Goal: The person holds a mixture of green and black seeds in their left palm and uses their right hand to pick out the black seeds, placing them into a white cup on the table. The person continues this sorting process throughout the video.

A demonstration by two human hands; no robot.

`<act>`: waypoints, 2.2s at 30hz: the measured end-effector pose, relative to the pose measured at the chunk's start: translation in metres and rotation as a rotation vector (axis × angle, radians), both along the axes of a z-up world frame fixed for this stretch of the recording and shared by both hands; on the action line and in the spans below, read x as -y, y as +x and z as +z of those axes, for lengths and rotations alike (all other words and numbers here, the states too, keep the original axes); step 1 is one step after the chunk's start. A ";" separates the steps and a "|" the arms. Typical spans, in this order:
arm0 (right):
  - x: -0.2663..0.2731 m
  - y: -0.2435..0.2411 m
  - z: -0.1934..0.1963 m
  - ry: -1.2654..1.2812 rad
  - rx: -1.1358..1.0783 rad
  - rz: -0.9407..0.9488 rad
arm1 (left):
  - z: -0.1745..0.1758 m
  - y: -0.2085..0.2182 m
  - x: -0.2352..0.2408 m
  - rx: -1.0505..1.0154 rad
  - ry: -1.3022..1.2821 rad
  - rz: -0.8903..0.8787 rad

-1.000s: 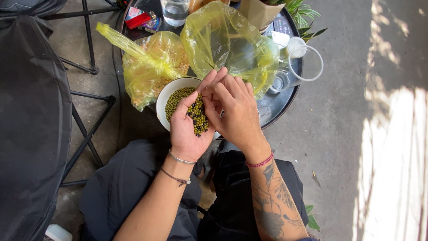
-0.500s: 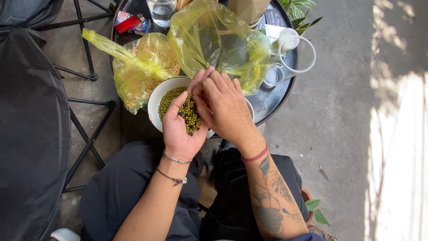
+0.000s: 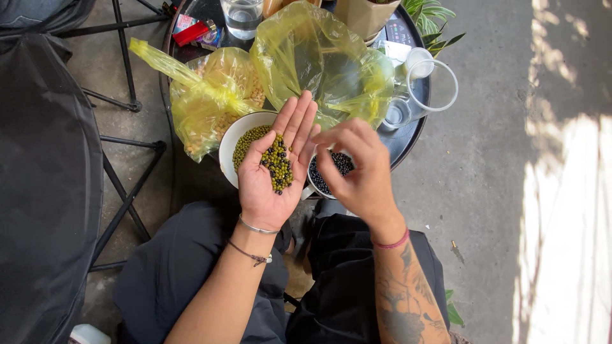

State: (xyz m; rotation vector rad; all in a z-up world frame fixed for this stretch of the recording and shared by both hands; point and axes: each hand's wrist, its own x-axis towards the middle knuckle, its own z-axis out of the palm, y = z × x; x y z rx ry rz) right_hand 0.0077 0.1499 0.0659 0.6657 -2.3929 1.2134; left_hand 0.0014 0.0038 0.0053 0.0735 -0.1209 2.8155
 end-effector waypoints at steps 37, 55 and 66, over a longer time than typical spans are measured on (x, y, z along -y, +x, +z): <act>-0.011 0.003 0.009 0.038 -0.057 -0.045 | 0.001 0.001 0.003 -0.038 -0.018 0.046; 0.022 0.000 -0.008 0.125 0.027 0.066 | -0.003 0.000 0.004 -0.167 -0.088 0.117; 0.025 0.000 -0.005 0.037 0.045 0.033 | -0.002 0.000 0.003 -0.167 -0.060 0.106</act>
